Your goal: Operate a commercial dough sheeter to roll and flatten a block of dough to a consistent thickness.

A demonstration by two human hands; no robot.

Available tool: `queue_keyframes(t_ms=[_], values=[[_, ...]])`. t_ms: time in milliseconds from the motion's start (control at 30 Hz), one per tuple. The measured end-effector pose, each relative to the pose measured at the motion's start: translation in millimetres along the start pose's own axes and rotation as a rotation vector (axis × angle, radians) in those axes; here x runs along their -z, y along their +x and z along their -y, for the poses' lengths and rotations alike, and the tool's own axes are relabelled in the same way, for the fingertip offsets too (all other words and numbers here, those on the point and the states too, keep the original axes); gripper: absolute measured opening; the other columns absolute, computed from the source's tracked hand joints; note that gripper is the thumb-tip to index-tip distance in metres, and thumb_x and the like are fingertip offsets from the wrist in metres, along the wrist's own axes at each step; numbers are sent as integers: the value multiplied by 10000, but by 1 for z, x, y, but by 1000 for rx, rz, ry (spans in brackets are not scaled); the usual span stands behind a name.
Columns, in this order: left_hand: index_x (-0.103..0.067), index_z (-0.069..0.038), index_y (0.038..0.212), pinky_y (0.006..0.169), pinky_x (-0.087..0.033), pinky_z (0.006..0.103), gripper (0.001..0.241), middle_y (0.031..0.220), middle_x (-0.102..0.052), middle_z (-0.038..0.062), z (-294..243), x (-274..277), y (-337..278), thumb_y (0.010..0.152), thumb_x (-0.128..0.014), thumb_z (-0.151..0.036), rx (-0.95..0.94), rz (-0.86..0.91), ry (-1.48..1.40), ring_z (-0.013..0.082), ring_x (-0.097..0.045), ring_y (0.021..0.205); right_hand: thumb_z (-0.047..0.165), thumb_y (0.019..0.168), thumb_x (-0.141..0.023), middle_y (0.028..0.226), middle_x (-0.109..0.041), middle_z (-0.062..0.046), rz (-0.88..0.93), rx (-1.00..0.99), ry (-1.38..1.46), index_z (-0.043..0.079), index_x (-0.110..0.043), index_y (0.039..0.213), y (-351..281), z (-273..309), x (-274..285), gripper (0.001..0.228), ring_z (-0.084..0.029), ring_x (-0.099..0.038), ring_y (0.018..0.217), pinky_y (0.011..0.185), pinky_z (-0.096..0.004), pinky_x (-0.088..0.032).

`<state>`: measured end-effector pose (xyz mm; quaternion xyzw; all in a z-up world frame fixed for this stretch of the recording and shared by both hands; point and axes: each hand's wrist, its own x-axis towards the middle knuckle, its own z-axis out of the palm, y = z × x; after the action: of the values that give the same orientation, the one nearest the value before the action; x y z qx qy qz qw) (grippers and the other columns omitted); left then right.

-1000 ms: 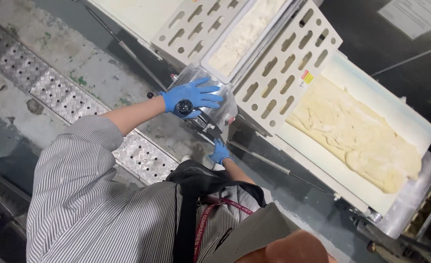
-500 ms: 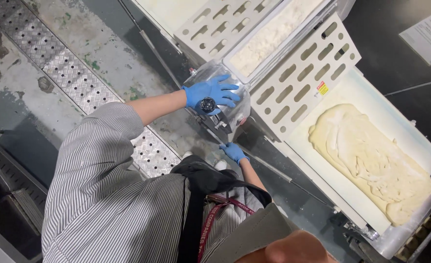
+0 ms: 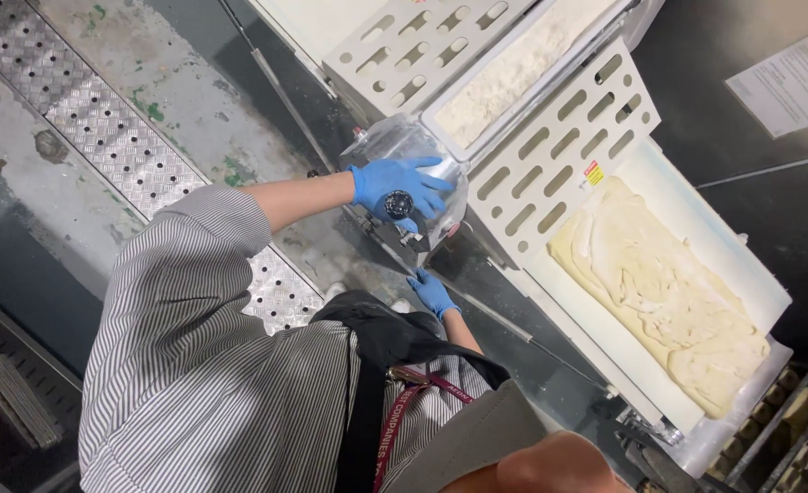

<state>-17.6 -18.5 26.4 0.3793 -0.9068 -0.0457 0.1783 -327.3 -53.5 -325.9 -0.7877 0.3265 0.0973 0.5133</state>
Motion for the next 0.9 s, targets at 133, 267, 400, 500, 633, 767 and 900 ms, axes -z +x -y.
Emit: queue_keyframes(t_ms=[133,267,400,500,633,767,900], values=[[-732,-245,1065,1210,-258,542,234,1157,-686,-41,-3,20,9,941,-630,-414,73,170,-244,198,-605,1187,431,982,-597,1369,-649,-217,0,7,3,17,-528,1444,-7,20,6,624,-335,-621,1284,1069,-384,-457],[-703,-215,1045,1157,-375,451,166,1212,-653,15,8,2,7,966,-604,-323,-40,128,-154,215,-614,1184,405,976,-592,1398,-630,-205,7,-15,-38,36,-538,1453,-12,29,8,605,-331,-597,1305,1081,-380,-448],[-709,-216,1046,1144,-378,456,199,1197,-665,10,3,4,6,891,-612,-294,-39,130,-81,207,-617,1168,391,990,-608,1455,-574,-213,-18,28,-37,20,-512,1459,-6,7,1,605,-337,-544,1355,1110,-387,-412],[-726,-242,1031,1138,-349,479,189,1199,-668,19,6,-5,5,897,-610,-309,-34,60,-104,219,-612,1179,391,995,-597,1448,-584,-212,-5,33,-48,23,-516,1460,-9,12,3,599,-336,-558,1347,1115,-384,-418],[-716,-218,1089,1170,-351,454,221,1222,-662,23,4,-3,6,949,-589,-332,33,150,-121,213,-608,1181,395,984,-594,1437,-596,-208,13,2,-53,32,-523,1464,-15,27,7,605,-337,-564,1341,1115,-383,-421],[-717,-210,1077,1189,-327,453,211,1229,-663,9,3,0,7,975,-575,-328,10,131,-105,201,-592,1231,393,982,-605,1464,-568,-208,8,-17,-49,31,-499,1480,-11,17,4,625,-341,-547,1358,1123,-386,-415],[-705,-209,1088,1236,-293,470,205,1221,-663,-22,-1,9,8,994,-568,-327,-10,199,-43,175,-565,1296,396,992,-611,1516,-517,-214,-25,38,-129,32,-492,1493,-7,5,-3,630,-354,-497,1397,1139,-395,-395]])
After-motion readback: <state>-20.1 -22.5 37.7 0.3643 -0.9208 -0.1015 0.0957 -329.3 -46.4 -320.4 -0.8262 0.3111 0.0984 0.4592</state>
